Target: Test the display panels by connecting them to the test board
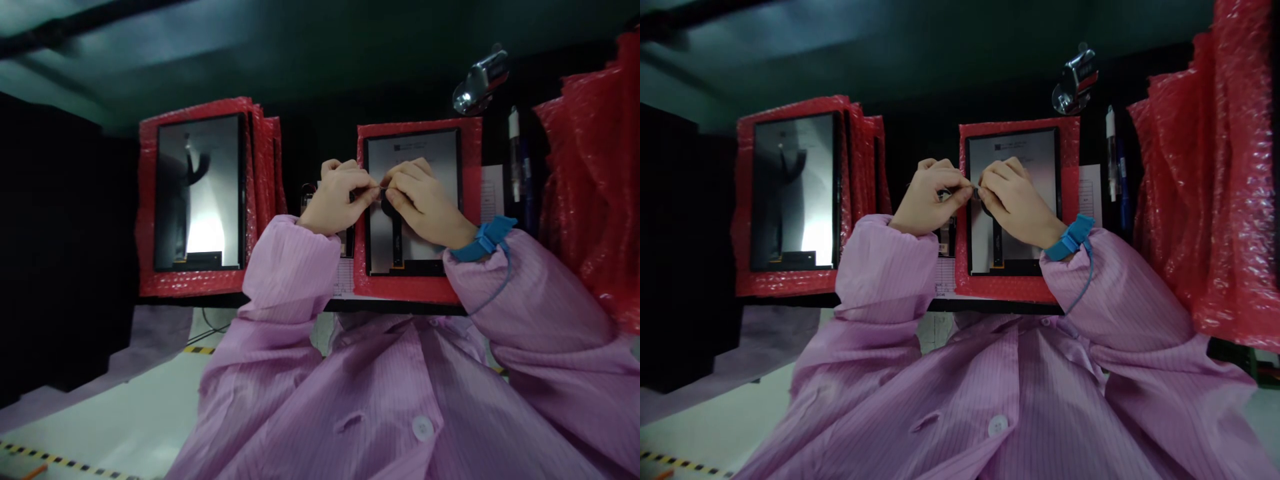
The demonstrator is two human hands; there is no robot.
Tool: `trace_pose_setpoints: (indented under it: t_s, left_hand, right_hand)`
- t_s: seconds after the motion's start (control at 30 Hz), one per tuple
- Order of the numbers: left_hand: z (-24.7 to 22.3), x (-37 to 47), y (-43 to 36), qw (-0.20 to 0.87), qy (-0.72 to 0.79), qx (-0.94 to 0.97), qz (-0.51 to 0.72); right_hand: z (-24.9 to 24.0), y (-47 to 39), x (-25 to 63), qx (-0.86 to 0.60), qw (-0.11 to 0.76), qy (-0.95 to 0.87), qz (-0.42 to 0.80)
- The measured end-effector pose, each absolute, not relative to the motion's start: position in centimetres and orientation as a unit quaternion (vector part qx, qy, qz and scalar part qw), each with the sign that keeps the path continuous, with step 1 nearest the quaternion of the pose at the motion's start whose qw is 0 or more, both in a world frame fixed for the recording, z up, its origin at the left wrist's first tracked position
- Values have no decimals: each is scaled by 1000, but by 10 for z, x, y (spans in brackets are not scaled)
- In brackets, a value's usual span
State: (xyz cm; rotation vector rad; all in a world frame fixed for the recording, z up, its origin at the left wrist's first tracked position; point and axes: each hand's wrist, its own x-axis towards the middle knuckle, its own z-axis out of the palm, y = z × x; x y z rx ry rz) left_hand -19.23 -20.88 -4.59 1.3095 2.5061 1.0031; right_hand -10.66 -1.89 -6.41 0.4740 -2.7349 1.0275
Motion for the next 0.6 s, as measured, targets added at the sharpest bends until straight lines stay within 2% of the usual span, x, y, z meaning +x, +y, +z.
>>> trace_pose_setpoints:
  t_s: [0.6]
  left_hand:
    - [-46, -190, -208, 56, 825, 427, 367]
  right_hand:
    - [-61, -14, -107, 184, 93, -913, 352]
